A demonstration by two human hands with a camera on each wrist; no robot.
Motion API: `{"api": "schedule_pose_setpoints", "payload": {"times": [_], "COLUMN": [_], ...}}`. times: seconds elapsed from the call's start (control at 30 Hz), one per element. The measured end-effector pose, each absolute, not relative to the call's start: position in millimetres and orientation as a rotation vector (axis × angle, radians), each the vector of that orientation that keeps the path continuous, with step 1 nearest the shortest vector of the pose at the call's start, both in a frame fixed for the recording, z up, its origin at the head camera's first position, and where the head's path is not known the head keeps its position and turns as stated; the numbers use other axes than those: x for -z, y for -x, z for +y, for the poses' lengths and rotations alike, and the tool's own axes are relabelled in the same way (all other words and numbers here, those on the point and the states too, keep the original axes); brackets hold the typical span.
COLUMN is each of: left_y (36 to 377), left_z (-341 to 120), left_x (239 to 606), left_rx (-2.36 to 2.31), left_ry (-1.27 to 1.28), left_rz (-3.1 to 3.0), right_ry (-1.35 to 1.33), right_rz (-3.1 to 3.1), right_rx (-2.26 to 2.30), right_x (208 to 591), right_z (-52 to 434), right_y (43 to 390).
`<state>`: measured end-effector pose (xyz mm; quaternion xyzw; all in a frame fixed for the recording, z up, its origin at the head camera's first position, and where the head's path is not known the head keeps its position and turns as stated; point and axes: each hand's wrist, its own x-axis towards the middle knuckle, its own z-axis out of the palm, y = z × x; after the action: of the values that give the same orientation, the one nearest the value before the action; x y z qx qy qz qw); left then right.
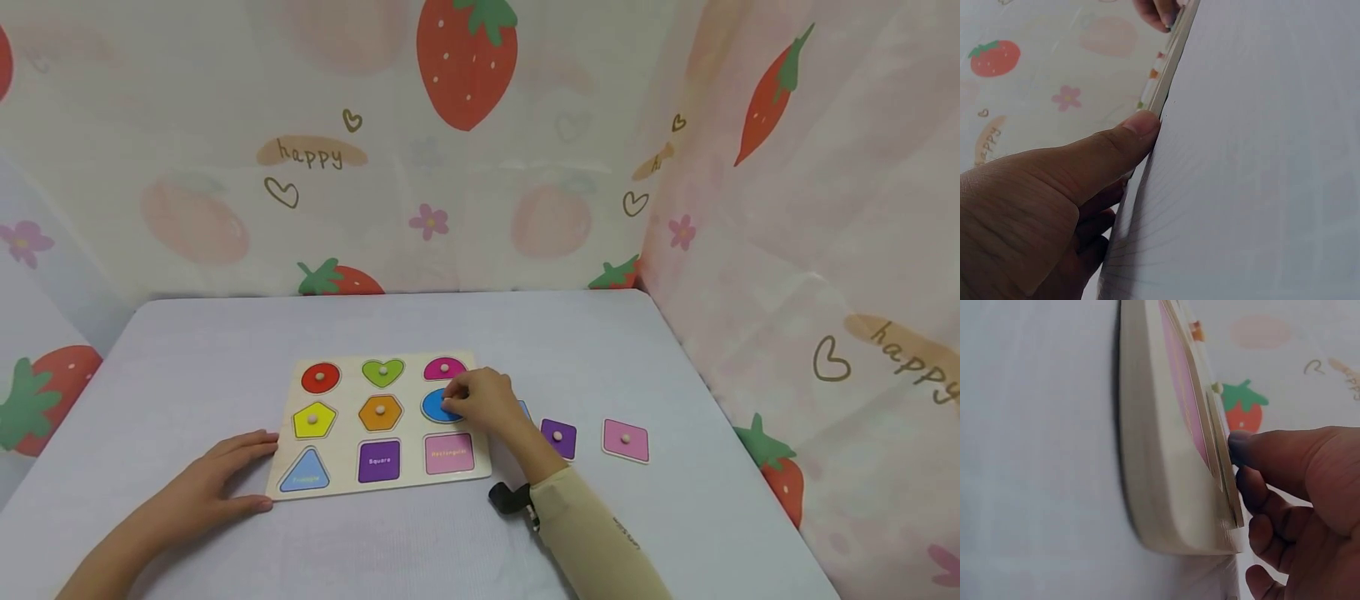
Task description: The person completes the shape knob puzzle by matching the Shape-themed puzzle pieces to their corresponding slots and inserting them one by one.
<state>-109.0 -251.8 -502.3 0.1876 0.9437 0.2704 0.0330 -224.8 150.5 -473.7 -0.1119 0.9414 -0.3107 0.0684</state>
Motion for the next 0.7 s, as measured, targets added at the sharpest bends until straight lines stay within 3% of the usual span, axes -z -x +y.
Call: {"api": "schedule_pose_setpoints", "payload": {"times": [0.7], "left_y": [107.2], "left_z": [-250.6], "left_x": [498.1], "left_rx": [-0.837], "left_ry": [-0.597], "left_rz": [2.905], "right_ry": [0.362], "right_rz": [2.883], "right_rx": [0.883], "right_x": [479.5], "right_z": [148.2], "right_y": [224.8]}}
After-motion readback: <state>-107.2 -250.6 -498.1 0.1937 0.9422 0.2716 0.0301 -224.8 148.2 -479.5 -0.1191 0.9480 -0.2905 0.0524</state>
